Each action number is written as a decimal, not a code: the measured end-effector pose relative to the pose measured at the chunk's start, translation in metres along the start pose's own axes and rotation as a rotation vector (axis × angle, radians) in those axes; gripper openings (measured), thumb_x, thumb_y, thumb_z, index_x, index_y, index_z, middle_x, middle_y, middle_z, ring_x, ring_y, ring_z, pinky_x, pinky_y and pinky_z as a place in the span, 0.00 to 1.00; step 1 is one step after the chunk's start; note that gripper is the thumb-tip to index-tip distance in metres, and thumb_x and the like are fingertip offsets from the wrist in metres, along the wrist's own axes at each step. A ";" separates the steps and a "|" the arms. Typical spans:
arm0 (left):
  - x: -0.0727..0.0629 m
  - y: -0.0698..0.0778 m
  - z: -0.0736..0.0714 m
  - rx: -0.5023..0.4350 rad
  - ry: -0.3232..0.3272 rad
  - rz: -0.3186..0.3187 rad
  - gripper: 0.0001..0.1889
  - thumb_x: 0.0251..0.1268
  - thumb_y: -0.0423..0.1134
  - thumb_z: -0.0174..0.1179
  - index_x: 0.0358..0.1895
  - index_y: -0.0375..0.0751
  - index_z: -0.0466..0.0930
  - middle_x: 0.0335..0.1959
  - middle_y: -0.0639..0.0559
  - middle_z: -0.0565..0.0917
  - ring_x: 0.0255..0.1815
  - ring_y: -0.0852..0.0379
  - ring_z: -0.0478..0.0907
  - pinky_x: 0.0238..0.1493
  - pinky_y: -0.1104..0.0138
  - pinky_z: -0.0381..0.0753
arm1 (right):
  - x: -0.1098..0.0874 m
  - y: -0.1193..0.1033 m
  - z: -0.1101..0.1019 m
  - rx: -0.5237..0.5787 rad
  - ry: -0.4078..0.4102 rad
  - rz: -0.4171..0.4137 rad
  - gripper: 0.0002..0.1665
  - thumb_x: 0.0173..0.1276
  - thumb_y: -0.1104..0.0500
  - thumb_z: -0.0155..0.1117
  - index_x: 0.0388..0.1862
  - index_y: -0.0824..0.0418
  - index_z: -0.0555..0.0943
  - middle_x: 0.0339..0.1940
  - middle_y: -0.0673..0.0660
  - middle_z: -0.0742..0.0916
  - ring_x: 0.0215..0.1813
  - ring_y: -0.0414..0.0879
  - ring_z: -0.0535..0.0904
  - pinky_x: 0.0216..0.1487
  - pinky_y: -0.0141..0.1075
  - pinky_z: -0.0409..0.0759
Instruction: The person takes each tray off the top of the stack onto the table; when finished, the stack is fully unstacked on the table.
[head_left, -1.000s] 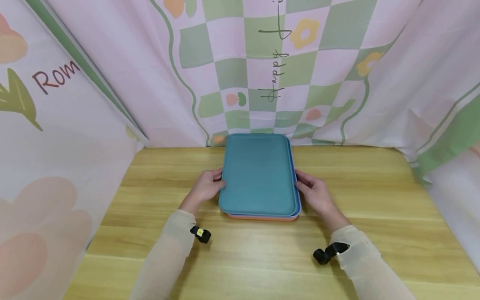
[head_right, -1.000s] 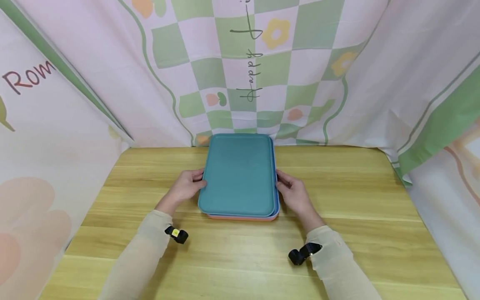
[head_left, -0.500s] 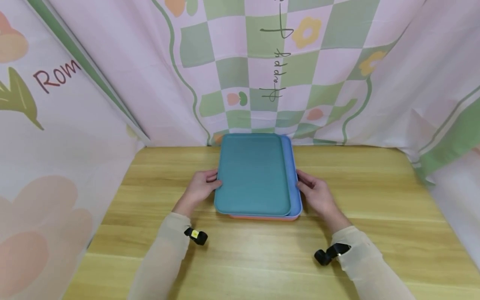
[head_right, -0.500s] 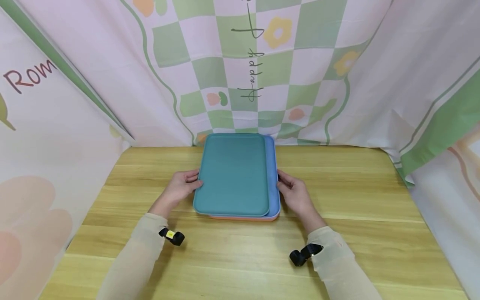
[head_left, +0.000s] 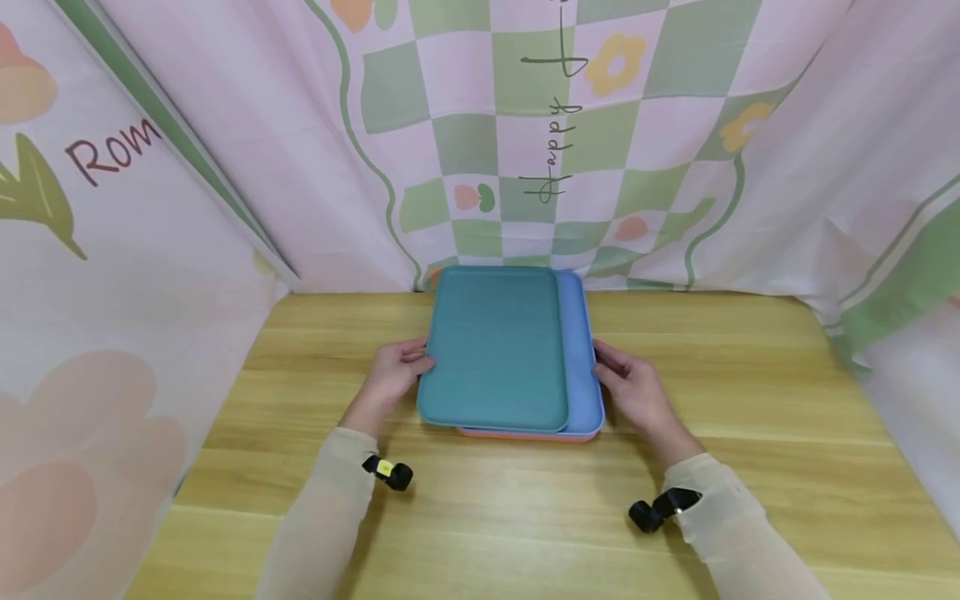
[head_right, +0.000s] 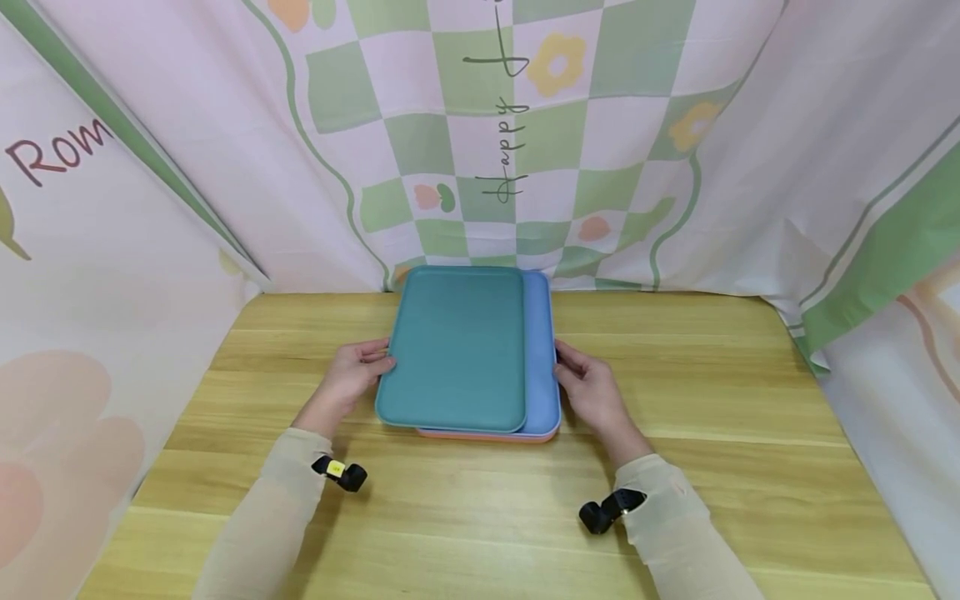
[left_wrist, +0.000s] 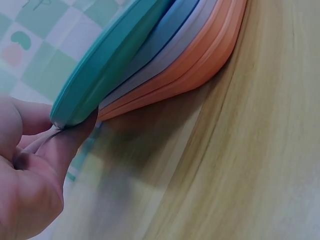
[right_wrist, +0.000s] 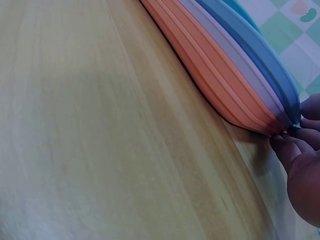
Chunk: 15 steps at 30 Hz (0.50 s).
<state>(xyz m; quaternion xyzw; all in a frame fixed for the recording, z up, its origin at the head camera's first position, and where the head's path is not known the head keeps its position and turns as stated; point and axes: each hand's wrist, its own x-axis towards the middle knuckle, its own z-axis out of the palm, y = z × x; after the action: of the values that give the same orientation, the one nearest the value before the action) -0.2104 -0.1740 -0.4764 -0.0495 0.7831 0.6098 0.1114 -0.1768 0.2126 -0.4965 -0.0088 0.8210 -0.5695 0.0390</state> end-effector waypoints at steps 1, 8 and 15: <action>0.000 -0.001 -0.001 -0.008 0.005 -0.003 0.26 0.77 0.30 0.62 0.75 0.30 0.75 0.68 0.29 0.82 0.70 0.39 0.82 0.66 0.56 0.86 | 0.000 0.000 0.000 -0.002 -0.002 0.005 0.31 0.86 0.60 0.58 0.83 0.67 0.68 0.79 0.68 0.76 0.80 0.60 0.73 0.60 0.13 0.73; -0.003 0.000 -0.011 -0.085 0.029 -0.010 0.25 0.77 0.28 0.61 0.75 0.29 0.75 0.66 0.28 0.83 0.57 0.53 0.86 0.54 0.70 0.87 | -0.001 0.000 0.000 -0.018 -0.017 0.032 0.31 0.87 0.58 0.56 0.84 0.63 0.67 0.81 0.67 0.75 0.81 0.59 0.72 0.66 0.21 0.76; -0.004 -0.002 -0.022 -0.103 0.048 -0.017 0.25 0.77 0.27 0.61 0.75 0.28 0.75 0.67 0.28 0.83 0.55 0.57 0.86 0.54 0.71 0.87 | 0.000 0.001 0.000 -0.015 -0.014 0.031 0.31 0.87 0.58 0.56 0.84 0.64 0.67 0.81 0.67 0.75 0.81 0.60 0.72 0.64 0.18 0.75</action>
<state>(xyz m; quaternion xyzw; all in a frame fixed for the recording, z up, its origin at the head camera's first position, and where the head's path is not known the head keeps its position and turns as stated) -0.2082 -0.1957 -0.4726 -0.0762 0.7527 0.6470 0.0953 -0.1765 0.2129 -0.4978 -0.0004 0.8250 -0.5627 0.0532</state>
